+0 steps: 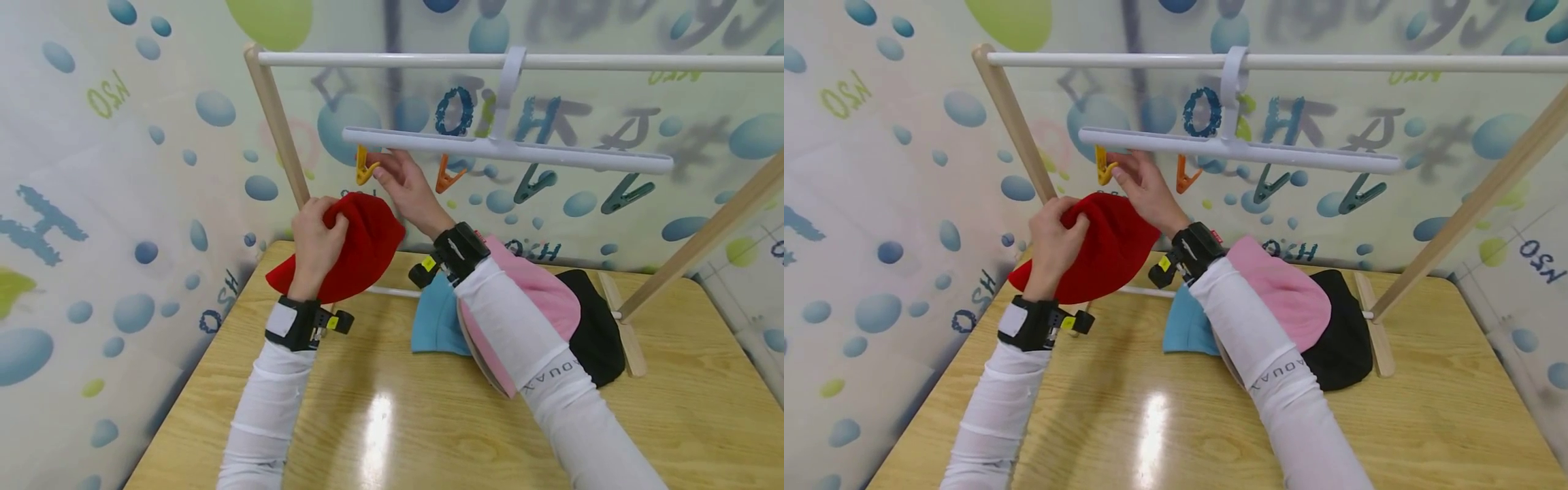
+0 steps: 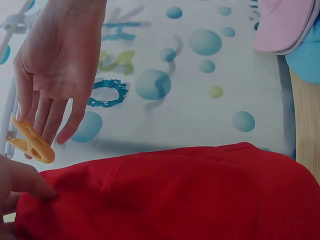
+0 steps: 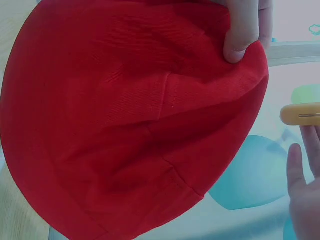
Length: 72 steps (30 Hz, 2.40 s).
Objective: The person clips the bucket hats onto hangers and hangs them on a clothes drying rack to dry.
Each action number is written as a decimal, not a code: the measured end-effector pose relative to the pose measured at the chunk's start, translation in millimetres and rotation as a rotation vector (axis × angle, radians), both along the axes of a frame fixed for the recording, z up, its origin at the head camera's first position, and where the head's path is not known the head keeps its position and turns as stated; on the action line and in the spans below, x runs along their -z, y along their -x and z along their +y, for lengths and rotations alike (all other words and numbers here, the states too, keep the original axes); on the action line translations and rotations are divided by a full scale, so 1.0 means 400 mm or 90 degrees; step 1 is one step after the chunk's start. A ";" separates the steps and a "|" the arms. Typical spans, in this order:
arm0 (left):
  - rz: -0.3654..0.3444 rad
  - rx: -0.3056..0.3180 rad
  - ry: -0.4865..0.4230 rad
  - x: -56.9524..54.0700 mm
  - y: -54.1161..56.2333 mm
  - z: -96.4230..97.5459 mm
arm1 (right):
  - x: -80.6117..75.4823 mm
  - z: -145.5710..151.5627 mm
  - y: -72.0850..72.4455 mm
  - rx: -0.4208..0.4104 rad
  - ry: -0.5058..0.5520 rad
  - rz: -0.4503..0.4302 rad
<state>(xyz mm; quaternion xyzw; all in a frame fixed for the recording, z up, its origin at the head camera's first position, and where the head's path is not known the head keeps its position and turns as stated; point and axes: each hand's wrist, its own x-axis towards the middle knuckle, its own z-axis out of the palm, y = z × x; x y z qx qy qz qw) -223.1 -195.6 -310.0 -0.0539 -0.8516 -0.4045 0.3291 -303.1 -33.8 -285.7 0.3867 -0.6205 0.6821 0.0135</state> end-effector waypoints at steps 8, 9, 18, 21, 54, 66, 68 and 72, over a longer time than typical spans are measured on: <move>-0.016 -0.002 0.018 -0.009 -0.002 0.002 | -0.006 -0.008 -0.008 -0.009 -0.042 -0.002; -0.018 -0.002 0.020 -0.009 -0.002 0.003 | -0.005 -0.009 -0.009 -0.013 -0.039 -0.009; -0.023 0.009 0.060 -0.001 0.003 0.016 | 0.009 -0.024 -0.014 -0.048 0.010 -0.031; -0.017 0.007 0.063 -0.002 0.004 0.015 | 0.009 -0.032 -0.019 -0.043 0.010 -0.034; 0.054 -0.028 0.036 -0.012 -0.016 -0.032 | 0.038 -0.067 -0.020 0.023 -0.068 0.001; 0.041 -0.035 0.041 0.041 -0.009 -0.044 | 0.175 0.044 -0.035 0.088 -0.182 -0.041; 0.039 -0.038 0.042 0.047 -0.006 -0.045 | 0.191 0.068 -0.041 0.095 -0.198 -0.049; 0.028 -0.040 0.038 0.055 -0.006 -0.045 | 0.211 0.111 -0.053 0.081 -0.206 -0.080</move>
